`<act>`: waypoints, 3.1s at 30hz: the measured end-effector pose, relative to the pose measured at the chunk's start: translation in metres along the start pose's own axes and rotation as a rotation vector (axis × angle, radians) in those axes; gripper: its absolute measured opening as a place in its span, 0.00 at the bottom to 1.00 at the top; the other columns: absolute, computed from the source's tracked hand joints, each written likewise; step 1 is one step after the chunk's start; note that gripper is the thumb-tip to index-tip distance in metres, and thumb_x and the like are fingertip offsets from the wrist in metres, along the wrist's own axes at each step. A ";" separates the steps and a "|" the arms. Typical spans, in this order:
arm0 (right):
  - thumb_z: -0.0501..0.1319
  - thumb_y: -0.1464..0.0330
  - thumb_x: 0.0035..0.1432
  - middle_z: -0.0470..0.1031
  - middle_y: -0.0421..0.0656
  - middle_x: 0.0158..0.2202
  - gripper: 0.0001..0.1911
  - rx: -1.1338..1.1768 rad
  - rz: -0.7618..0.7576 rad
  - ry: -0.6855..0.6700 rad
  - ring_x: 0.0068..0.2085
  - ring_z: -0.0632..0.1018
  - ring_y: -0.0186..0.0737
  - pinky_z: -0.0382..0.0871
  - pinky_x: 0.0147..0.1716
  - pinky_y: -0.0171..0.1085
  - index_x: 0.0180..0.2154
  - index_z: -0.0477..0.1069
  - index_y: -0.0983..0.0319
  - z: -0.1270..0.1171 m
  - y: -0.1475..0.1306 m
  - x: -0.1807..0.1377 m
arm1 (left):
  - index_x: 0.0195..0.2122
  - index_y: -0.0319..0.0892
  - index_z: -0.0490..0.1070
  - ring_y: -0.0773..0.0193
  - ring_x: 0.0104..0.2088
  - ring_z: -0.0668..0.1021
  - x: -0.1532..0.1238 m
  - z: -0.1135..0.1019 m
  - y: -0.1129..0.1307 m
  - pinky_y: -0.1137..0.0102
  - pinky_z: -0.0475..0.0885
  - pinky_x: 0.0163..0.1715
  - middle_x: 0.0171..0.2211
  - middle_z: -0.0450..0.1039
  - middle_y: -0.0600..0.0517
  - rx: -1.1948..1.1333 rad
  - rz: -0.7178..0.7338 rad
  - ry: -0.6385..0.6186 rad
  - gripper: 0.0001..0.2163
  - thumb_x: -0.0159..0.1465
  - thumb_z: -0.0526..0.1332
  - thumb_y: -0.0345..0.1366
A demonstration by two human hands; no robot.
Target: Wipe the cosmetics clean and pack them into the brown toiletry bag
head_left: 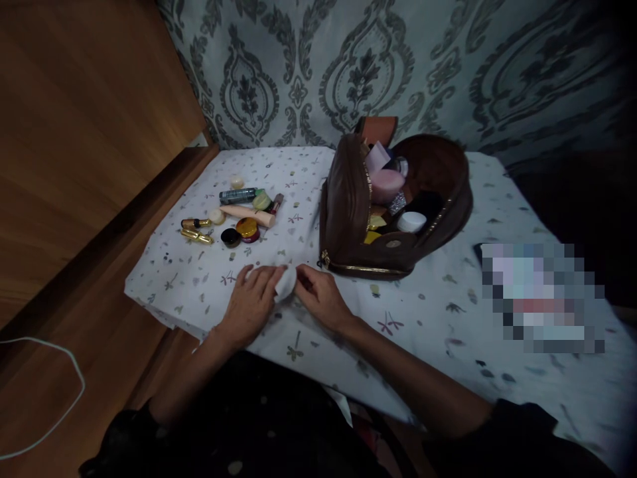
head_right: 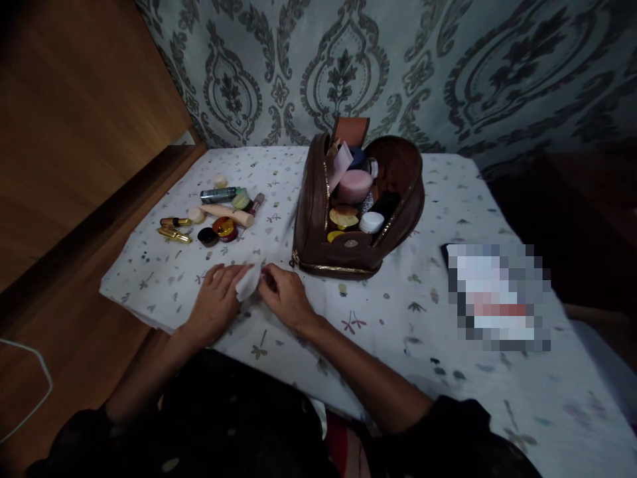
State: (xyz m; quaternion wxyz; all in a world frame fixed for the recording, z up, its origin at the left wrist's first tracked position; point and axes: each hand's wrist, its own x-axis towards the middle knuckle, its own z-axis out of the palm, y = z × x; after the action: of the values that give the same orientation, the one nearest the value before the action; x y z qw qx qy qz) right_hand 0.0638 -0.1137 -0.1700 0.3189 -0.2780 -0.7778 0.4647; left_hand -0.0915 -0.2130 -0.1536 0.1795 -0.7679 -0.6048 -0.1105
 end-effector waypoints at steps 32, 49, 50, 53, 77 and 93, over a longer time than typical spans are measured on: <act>0.71 0.52 0.46 0.69 0.36 0.24 0.22 0.779 0.271 -0.056 0.22 0.68 0.30 0.61 0.20 0.31 0.34 0.73 0.63 0.007 0.001 0.006 | 0.66 0.51 0.56 0.58 0.43 0.76 0.007 -0.015 0.001 0.64 0.75 0.39 0.48 0.69 0.46 -0.395 -0.353 -0.035 0.31 0.62 0.51 0.23; 0.68 0.52 0.52 0.75 0.40 0.39 0.21 0.735 0.136 -0.065 0.42 0.75 0.38 0.69 0.46 0.37 0.41 0.70 0.59 0.002 -0.008 0.005 | 0.65 0.44 0.59 0.55 0.51 0.75 -0.024 -0.018 0.009 0.61 0.76 0.48 0.54 0.65 0.40 -0.581 -0.093 0.083 0.29 0.61 0.54 0.24; 0.67 0.52 0.53 0.75 0.40 0.39 0.22 0.708 0.120 -0.084 0.42 0.75 0.38 0.69 0.46 0.37 0.42 0.69 0.58 0.002 -0.008 0.005 | 0.64 0.45 0.60 0.55 0.51 0.75 -0.022 -0.019 0.010 0.62 0.76 0.47 0.53 0.65 0.41 -0.573 -0.116 0.130 0.27 0.62 0.53 0.25; 0.67 0.51 0.54 0.74 0.40 0.38 0.23 0.656 0.078 -0.121 0.41 0.74 0.37 0.69 0.43 0.35 0.44 0.67 0.58 0.006 -0.005 0.004 | 0.64 0.47 0.60 0.55 0.52 0.74 -0.010 -0.022 0.011 0.61 0.75 0.48 0.52 0.65 0.42 -0.496 -0.194 0.275 0.24 0.67 0.52 0.27; 0.71 0.46 0.42 0.67 0.39 0.33 0.29 0.222 -0.126 -0.071 0.35 0.69 0.36 0.65 0.37 0.35 0.35 0.75 0.63 0.000 0.001 0.004 | 0.39 0.43 0.74 0.60 0.31 0.80 0.054 -0.029 -0.022 0.71 0.76 0.32 0.35 0.79 0.47 -0.648 -0.127 0.059 0.11 0.68 0.53 0.39; 0.77 0.58 0.39 0.66 0.33 0.29 0.25 0.322 -0.014 -0.057 0.27 0.65 0.27 0.59 0.28 0.28 0.37 0.74 0.63 -0.010 0.000 0.011 | 0.30 0.41 0.78 0.56 0.33 0.83 0.068 0.013 -0.051 0.67 0.80 0.38 0.30 0.81 0.49 -0.947 -0.405 0.067 0.16 0.58 0.64 0.51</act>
State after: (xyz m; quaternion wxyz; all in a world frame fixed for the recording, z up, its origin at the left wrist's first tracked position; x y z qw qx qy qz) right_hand 0.0645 -0.0999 -0.1640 0.3404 -0.2046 -0.7041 0.5887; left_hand -0.1253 -0.1364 -0.1322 -0.1937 -0.6284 -0.6189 -0.4296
